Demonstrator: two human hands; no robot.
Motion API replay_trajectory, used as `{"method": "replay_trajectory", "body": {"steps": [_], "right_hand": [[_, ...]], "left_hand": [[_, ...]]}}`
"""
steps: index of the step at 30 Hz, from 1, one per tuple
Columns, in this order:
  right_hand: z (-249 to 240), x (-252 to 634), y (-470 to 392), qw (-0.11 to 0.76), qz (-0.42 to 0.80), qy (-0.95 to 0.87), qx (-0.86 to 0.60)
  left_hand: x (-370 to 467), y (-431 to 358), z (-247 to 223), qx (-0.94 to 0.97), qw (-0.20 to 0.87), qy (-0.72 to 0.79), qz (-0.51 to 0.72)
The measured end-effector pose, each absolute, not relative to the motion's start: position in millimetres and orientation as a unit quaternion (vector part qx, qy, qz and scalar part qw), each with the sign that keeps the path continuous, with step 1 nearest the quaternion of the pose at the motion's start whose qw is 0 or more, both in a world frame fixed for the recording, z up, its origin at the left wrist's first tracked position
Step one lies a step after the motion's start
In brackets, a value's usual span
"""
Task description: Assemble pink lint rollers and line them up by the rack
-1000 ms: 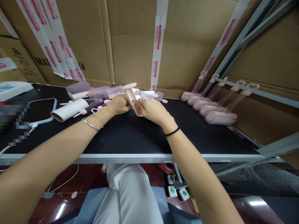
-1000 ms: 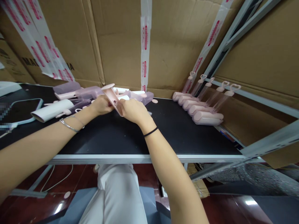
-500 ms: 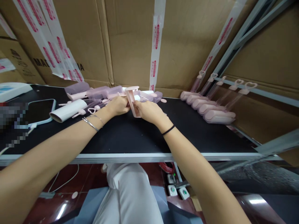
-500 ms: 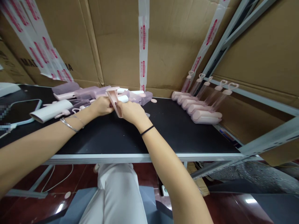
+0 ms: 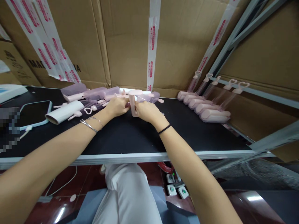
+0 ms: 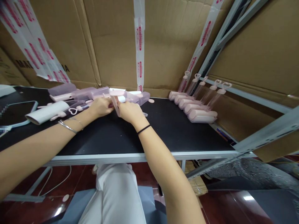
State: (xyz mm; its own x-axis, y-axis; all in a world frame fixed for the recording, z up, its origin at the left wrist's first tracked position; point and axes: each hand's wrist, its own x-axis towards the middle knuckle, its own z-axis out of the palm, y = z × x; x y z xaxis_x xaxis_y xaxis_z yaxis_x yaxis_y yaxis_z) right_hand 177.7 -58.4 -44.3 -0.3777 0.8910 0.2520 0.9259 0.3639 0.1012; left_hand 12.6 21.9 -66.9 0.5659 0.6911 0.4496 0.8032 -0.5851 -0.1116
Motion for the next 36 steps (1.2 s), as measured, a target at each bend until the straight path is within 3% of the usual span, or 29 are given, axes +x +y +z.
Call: {"method": "replay_trajectory", "body": {"steps": [9,12,17,23,28,31,33,36], "right_hand": [[-23,201,-73,0.118,-0.132,-0.714,-0.678],[-9,221,-78,0.166,-0.134,-0.633,-0.744],[20,289,-100,0.291,-0.198,-0.489,-0.798],[3,396,-120,0.329,-0.195,-0.285,-0.879],[-35,436,-109,0.349,-0.121,-0.270,-0.889],[-48,446,-104,0.330,-0.094,-0.292,-0.893],[-47,447,-104,0.321,-0.112,-0.306,-0.889],[-34,437,-106,0.329,-0.147,-0.347,-0.866]], "left_hand": [[15,23,-63,-0.833,0.177,-0.493,-0.177],[16,23,-66,-0.822,0.148,-0.523,-0.173],[13,12,-54,-0.788,0.152,-0.568,-0.184],[20,3,-45,-0.800,0.176,-0.512,-0.257],[30,-10,-34,-0.927,0.065,-0.326,-0.174],[17,-24,-15,-0.939,-0.108,-0.322,-0.049],[0,-28,-4,-0.898,-0.270,-0.330,0.108],[-21,-23,0,-0.829,-0.368,-0.363,0.215]]}}
